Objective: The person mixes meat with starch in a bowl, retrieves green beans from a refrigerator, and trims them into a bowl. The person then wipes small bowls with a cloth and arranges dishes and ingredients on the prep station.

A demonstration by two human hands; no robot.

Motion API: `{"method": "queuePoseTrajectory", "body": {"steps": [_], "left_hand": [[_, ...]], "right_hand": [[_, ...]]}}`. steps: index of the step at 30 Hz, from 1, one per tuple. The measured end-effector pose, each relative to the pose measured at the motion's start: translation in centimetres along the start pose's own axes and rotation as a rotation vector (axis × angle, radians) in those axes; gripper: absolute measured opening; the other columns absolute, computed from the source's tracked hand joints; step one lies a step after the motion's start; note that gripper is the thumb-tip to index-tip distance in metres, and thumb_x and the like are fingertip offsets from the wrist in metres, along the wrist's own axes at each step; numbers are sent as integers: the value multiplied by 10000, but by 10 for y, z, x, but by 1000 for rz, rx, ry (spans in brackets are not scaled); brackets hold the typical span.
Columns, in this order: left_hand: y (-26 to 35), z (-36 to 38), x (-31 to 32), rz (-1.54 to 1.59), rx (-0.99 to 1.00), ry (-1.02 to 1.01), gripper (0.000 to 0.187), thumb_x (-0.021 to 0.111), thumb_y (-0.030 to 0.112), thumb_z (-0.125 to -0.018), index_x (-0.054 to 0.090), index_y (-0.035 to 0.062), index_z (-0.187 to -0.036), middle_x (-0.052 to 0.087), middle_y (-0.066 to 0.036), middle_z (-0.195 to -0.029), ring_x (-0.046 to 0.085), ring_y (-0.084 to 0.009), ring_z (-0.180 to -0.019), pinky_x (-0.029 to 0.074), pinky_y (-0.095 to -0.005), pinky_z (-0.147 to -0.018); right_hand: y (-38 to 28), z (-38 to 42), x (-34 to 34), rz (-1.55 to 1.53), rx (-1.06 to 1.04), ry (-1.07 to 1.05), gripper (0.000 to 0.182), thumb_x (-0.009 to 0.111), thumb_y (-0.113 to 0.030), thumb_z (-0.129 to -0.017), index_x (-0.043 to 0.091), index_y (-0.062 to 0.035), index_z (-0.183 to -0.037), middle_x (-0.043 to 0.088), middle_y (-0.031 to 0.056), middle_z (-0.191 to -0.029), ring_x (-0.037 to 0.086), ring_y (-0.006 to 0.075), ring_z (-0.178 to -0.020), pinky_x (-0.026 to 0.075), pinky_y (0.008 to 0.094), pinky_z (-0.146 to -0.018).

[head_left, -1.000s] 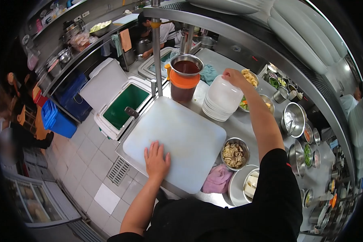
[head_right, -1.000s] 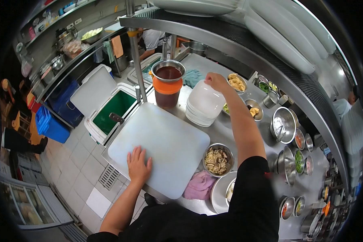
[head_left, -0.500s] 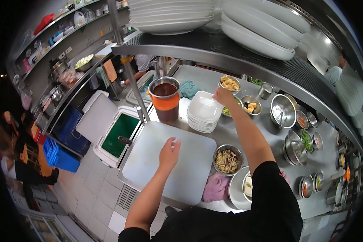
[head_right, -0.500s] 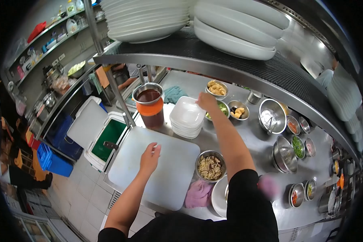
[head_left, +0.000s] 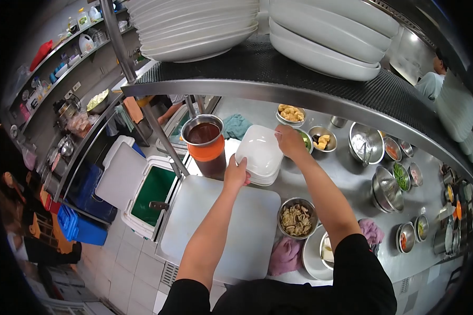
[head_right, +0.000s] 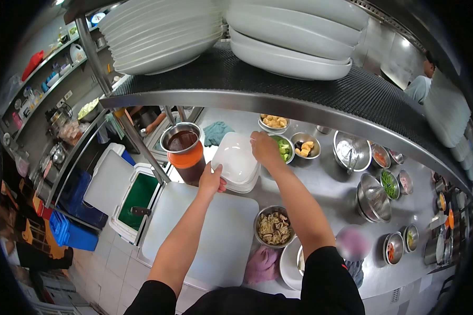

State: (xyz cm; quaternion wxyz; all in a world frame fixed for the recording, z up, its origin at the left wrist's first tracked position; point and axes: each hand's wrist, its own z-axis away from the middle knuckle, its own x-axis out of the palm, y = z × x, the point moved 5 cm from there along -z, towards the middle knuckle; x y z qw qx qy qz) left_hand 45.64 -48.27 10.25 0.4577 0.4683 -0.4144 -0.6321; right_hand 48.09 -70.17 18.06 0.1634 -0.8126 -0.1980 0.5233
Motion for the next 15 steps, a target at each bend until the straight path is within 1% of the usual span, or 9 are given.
{"method": "queuePoseTrajectory", "body": {"steps": [2,4,5,6,8,11,13,14,15], "left_hand": [[5,11,-3,26,-6,-5,495,492,329,-983,383,69,-1390,655,-125,-776,639,-202,-526,526,-320,-480],[7,25,-12,135,95,82,446,491,301,-986,418,62,-1356,664,-144,-860,655,-203,-556,538,-320,-498],[2,33,-19,119,143,102,397,481,265,-990,441,50,-1322,666,-154,-937,670,-212,-582,550,-323,-527],[-5,47,-27,124,139,116,397,481,265,-990,441,50,-1322,666,-154,-937,670,-212,-582,550,-323,-527],[-18,83,-45,97,142,105,382,459,248,-998,438,35,-1314,669,-156,-941,673,-218,-586,552,-323,-540],[-50,143,-71,69,138,158,359,446,255,-1003,486,20,-1271,673,-153,-902,670,-218,-575,542,-322,-531],[-71,177,-87,19,143,188,349,446,256,-1003,511,18,-1249,675,-147,-876,670,-215,-570,536,-317,-519],[-82,190,-94,-25,79,206,340,455,259,-1002,540,14,-1222,682,-158,-865,681,-250,-612,537,-346,-554],[-94,204,-101,-66,15,223,335,463,262,-1001,568,11,-1195,689,-169,-854,692,-285,-655,538,-375,-589]], "right_hand": [[-15,11,-15,-8,-73,44,182,581,-175,-922,627,-35,-1029,654,190,-1004,617,382,-964,484,466,-833],[-23,27,-19,-9,-63,41,180,592,-169,-913,626,-31,-1024,653,189,-1005,617,380,-952,486,464,-822],[-29,38,-19,-13,-55,39,179,604,-164,-904,624,-26,-1018,651,189,-1006,618,377,-941,489,463,-810],[-37,52,-19,-17,-67,30,179,604,-164,-904,624,-26,-1018,651,189,-1006,618,377,-941,489,463,-810],[-54,86,-13,-58,-33,-29,100,623,-115,-874,621,-55,-954,619,190,-956,618,407,-881,499,478,-758],[-89,148,-4,-107,-71,-10,108,632,-128,-863,599,-49,-929,610,197,-946,612,410,-888,498,475,-752],[-102,185,16,-42,-83,-63,140,640,-147,-857,571,-46,-926,605,197,-942,612,403,-896,497,481,-757],[-106,203,28,-48,-93,-65,140,640,-147,-857,571,-46,-926,605,197,-942,612,403,-896,497,481,-757],[-104,219,49,-62,-8,-159,164,655,-150,-850,562,-48,-940,617,194,-950,616,396,-909,496,476,-761]]}}
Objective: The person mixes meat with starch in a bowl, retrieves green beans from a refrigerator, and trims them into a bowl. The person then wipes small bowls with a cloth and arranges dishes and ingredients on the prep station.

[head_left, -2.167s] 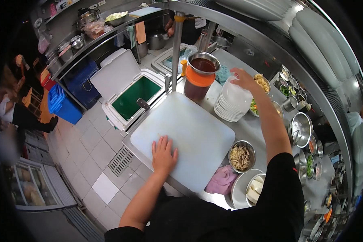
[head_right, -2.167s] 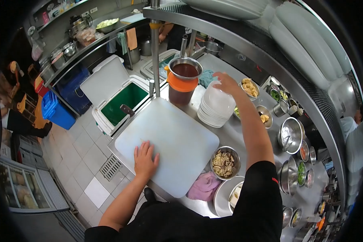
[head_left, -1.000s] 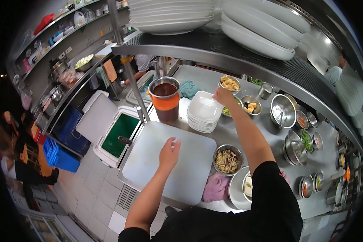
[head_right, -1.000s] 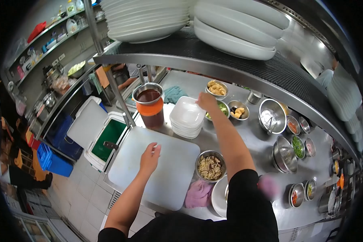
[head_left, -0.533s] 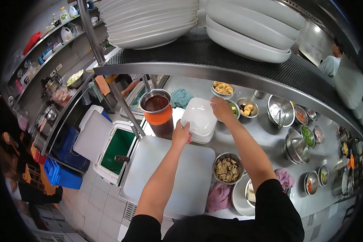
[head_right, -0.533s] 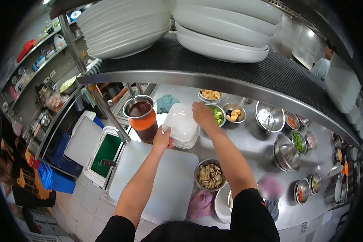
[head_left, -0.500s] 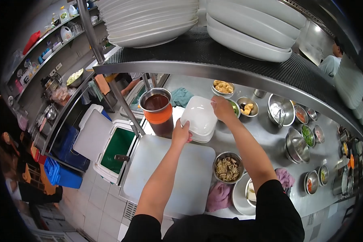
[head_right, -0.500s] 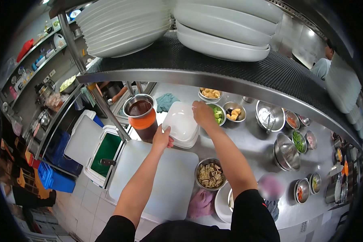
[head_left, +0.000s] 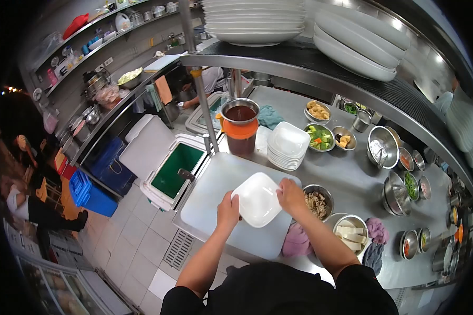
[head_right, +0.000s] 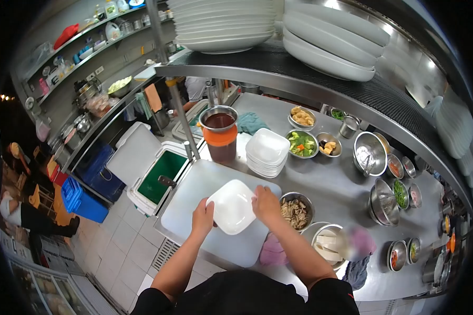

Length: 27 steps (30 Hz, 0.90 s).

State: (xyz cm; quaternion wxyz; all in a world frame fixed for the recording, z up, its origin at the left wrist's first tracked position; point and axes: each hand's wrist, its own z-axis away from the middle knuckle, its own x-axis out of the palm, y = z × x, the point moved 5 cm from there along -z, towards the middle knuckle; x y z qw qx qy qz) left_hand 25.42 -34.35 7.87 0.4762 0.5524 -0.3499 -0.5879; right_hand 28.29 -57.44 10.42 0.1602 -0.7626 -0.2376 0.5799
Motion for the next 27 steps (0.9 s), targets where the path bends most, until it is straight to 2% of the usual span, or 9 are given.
{"method": "queuePoseTrajectory", "body": {"steps": [3,4,11,14,19,21,22,23,27], "left_hand": [[-45,13,-14,-228,262,240,334,477,273,-1000,591,6,-1163,691,-208,-859,680,-374,-771,519,-439,-690],[-55,19,-15,-206,191,230,336,481,285,-1000,607,1,-1126,684,-238,-909,651,-427,-868,495,-470,-770],[-76,12,-15,-153,161,181,365,493,335,-996,626,9,-1091,692,-226,-940,663,-409,-886,509,-441,-766],[-82,10,-14,-68,197,186,386,513,359,-984,627,13,-1112,696,-227,-938,676,-381,-877,513,-423,-772],[-79,11,-15,-78,238,141,379,515,337,-979,634,-4,-1095,702,-209,-925,677,-344,-848,506,-417,-765],[-70,16,-15,-96,244,150,375,500,321,-987,631,-20,-1077,695,-218,-933,667,-349,-846,500,-419,-764],[-67,18,-13,-86,268,134,375,500,321,-987,631,-20,-1077,695,-218,-933,667,-349,-846,500,-419,-764],[-67,18,-14,-107,265,137,374,492,316,-992,631,-22,-1072,694,-220,-940,666,-349,-853,500,-419,-767],[-65,20,-14,-107,275,172,384,476,321,-1004,637,-22,-1061,695,-213,-940,666,-337,-850,501,-413,-774]], "right_hand": [[-8,36,38,-23,118,-120,204,668,-163,-847,550,-46,-966,633,196,-962,620,389,-920,495,472,-771],[-9,42,46,-28,162,-150,218,665,-173,-851,547,-42,-978,637,201,-966,619,389,-918,495,472,-777],[-11,52,56,-25,166,-173,246,584,-223,-905,540,-14,-1028,640,230,-952,622,387,-960,488,489,-818],[-3,42,58,65,78,-199,354,567,-331,-945,563,-74,-1188,632,208,-1117,630,377,-999,499,475,-852],[-82,43,-137,-199,-89,-147,498,617,-365,-925,536,-79,-1325,587,217,-1230,572,383,-1146,470,437,-970],[-100,34,-245,-79,-330,217,476,665,-294,-900,552,-72,-1306,594,194,-1240,576,369,-1143,467,430,-974],[-113,34,-306,-13,-261,334,464,691,-247,-879,563,-66,-1287,602,182,-1235,587,362,-1113,470,425,-967],[-124,30,-366,103,-503,563,451,703,-242,-863,578,-64,-1259,616,168,-1208,597,349,-1081,479,424,-944],[-135,-13,-581,662,-487,1292,494,711,-370,-839,586,-127,-1250,616,147,-1201,587,344,-1127,485,454,-935]]}}
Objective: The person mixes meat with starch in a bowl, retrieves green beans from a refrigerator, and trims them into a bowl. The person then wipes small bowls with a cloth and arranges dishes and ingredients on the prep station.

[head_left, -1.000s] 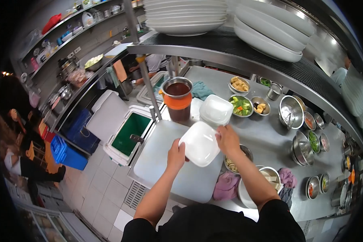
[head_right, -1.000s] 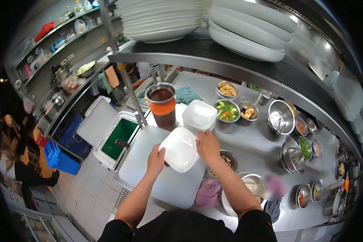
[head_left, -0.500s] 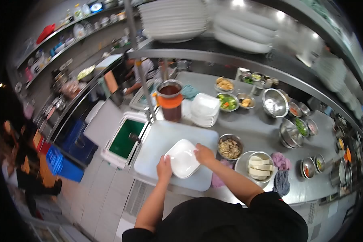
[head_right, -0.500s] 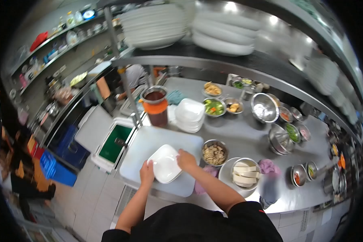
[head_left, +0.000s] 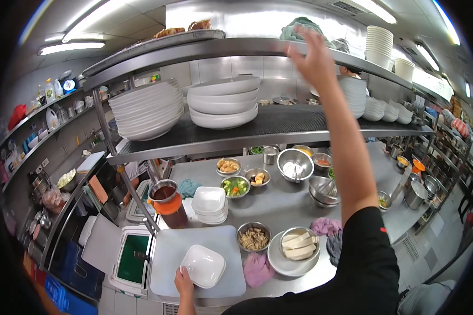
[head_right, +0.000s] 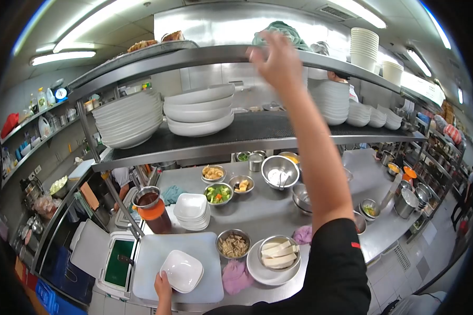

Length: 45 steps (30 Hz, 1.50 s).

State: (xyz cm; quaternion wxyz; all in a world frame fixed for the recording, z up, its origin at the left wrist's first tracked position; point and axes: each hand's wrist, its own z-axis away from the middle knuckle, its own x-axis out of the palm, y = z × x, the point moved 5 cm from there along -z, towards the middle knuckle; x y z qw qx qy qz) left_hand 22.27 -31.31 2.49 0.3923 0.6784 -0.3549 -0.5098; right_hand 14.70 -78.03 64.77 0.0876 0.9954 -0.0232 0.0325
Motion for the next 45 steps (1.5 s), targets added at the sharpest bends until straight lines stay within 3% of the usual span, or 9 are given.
{"method": "queuePoseTrajectory", "body": {"steps": [3,6,12,18,22,24,34,41,45], "left_hand": [[8,1,-1,16,-24,6,400,479,343,-1007,644,-17,-1070,696,-203,-942,663,-320,-847,503,-403,-779],[2,0,2,25,21,39,431,474,365,-1011,626,-20,-1131,697,-205,-936,664,-309,-842,503,-394,-776],[-3,-7,-27,-115,78,290,425,533,310,-994,546,25,-1309,628,-147,-1006,599,-236,-854,497,-354,-723],[160,-18,-52,576,173,32,456,488,255,-1021,434,32,-1414,520,-98,-1290,577,-227,-1036,540,-312,-737],[204,13,5,1311,-49,-478,516,471,285,-1025,350,55,-1471,448,-97,-1431,490,-256,-1258,446,-377,-1031],[195,35,4,433,604,-352,517,511,253,-1007,365,44,-1456,467,-87,-1416,487,-233,-1256,369,-378,-1107],[80,102,48,1574,-298,-821,509,557,230,-986,389,69,-1439,467,-81,-1419,514,-194,-1234,454,-363,-1041],[102,89,-17,496,-64,-974,352,551,254,-981,586,69,-1278,667,-53,-1155,620,-169,-1004,509,-324,-887],[57,11,-69,50,-14,-52,338,600,274,-926,627,44,-1172,676,-139,-997,665,-252,-901,522,-382,-789]], "right_hand": [[78,-76,28,177,169,2,643,691,-503,-821,550,-136,-1331,573,168,-1306,554,358,-1204,447,469,-1004],[144,-77,95,311,415,-763,796,640,-673,-744,538,-180,-1360,494,151,-1439,485,352,-1299,410,464,-1051],[95,-66,60,131,400,-468,449,594,-456,-807,652,-175,-1152,673,145,-1168,632,320,-1084,470,471,-923],[-71,61,-30,-558,163,-88,287,674,-189,-766,620,-53,-1013,664,169,-918,669,274,-857,497,377,-757],[-247,246,-36,-1174,78,-800,313,708,-178,-703,617,-54,-977,613,151,-947,616,346,-921,499,431,-798],[-312,339,-45,-1267,49,-1028,346,734,-202,-738,615,-52,-1026,607,150,-972,604,351,-941,496,432,-813],[-337,395,-109,-1177,100,-1297,905,891,-273,-618,477,-97,-1403,344,212,-1503,389,401,-1360,391,465,-1048],[-312,394,-60,-1171,459,-1049,517,778,-103,-611,655,-66,-1112,599,159,-1147,583,351,-1086,463,403,-940],[-325,390,-20,-1048,453,-907,506,742,-132,-678,628,-74,-1168,588,173,-1146,577,347,-1077,458,402,-938]]}}
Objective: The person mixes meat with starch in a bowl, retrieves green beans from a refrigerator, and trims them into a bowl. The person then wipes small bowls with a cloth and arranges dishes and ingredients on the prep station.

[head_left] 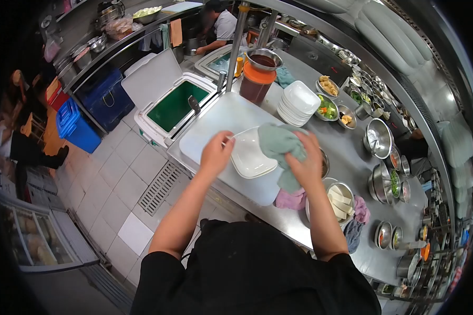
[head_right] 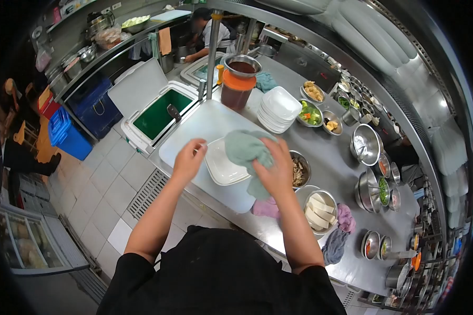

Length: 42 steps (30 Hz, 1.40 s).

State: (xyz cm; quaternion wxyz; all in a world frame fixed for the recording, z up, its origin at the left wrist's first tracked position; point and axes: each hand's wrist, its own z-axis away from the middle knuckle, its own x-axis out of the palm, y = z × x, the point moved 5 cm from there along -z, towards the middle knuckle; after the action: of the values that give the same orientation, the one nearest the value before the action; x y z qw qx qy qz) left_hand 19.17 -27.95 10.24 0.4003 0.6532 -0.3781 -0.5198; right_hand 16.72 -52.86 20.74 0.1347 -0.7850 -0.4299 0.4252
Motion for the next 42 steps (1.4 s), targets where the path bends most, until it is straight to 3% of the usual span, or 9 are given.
{"method": "queuePoseTrajectory", "body": {"steps": [9,15,17,21,29,33,38,40,42], "left_hand": [[-57,-42,42,-612,124,-84,190,500,249,-958,585,159,-1103,676,-190,-778,647,-425,-743,497,-528,-679],[-47,-35,45,-592,159,-69,188,463,249,-983,570,122,-1071,695,-164,-811,663,-397,-756,507,-515,-696],[-50,-36,49,-606,161,-69,195,464,256,-984,571,118,-1071,692,-169,-797,663,-396,-745,507,-515,-695],[-42,-41,42,-668,146,-100,208,469,264,-986,575,110,-1078,684,-193,-776,662,-400,-731,505,-518,-693],[-23,-80,4,-423,90,72,249,513,235,-959,585,77,-1136,683,-231,-843,651,-444,-803,499,-523,-751],[-72,-129,-2,-208,-82,299,269,508,216,-954,591,39,-1138,682,-250,-957,646,-440,-895,497,-504,-786],[-139,-153,20,-147,-248,371,296,518,222,-945,592,33,-1160,677,-261,-1013,645,-434,-949,496,-492,-806],[-175,-164,28,-258,-160,382,312,516,221,-946,549,11,-1175,654,-156,-707,626,-230,-491,495,-387,-532],[-141,-142,20,-108,-251,339,301,529,245,-945,560,15,-1136,660,-168,-724,629,-233,-491,499,-388,-534]], "right_hand": [[47,25,158,678,44,-523,588,723,-316,-737,579,-161,-1286,508,101,-1327,477,363,-1225,397,520,-999],[71,17,148,255,-6,-860,509,680,-317,-724,639,-119,-1191,631,117,-1156,599,304,-1064,465,412,-908],[62,13,139,-17,297,-1264,487,644,-294,-706,651,-61,-1133,679,136,-1015,643,266,-920,493,354,-831],[40,11,72,-256,308,-1405,586,651,-277,-685,615,2,-1199,686,132,-1043,633,201,-941,494,313,-850],[48,40,-6,-874,316,-1174,712,767,-405,-734,587,91,-1214,630,131,-1186,591,231,-1046,463,352,-912],[28,-14,24,-215,402,-762,604,673,-332,-719,625,13,-1212,636,159,-1195,627,271,-1049,473,342,-944],[72,25,158,325,126,-523,594,693,-415,-764,620,-66,-1238,527,167,-1338,507,347,-1184,401,457,-1005],[71,34,172,508,113,-482,597,688,-427,-781,597,-107,-1276,452,154,-1418,429,331,-1257,324,493,-1054],[75,35,176,481,124,-509,589,690,-422,-777,596,-113,-1270,462,149,-1393,430,330,-1246,318,496,-1051]]}}
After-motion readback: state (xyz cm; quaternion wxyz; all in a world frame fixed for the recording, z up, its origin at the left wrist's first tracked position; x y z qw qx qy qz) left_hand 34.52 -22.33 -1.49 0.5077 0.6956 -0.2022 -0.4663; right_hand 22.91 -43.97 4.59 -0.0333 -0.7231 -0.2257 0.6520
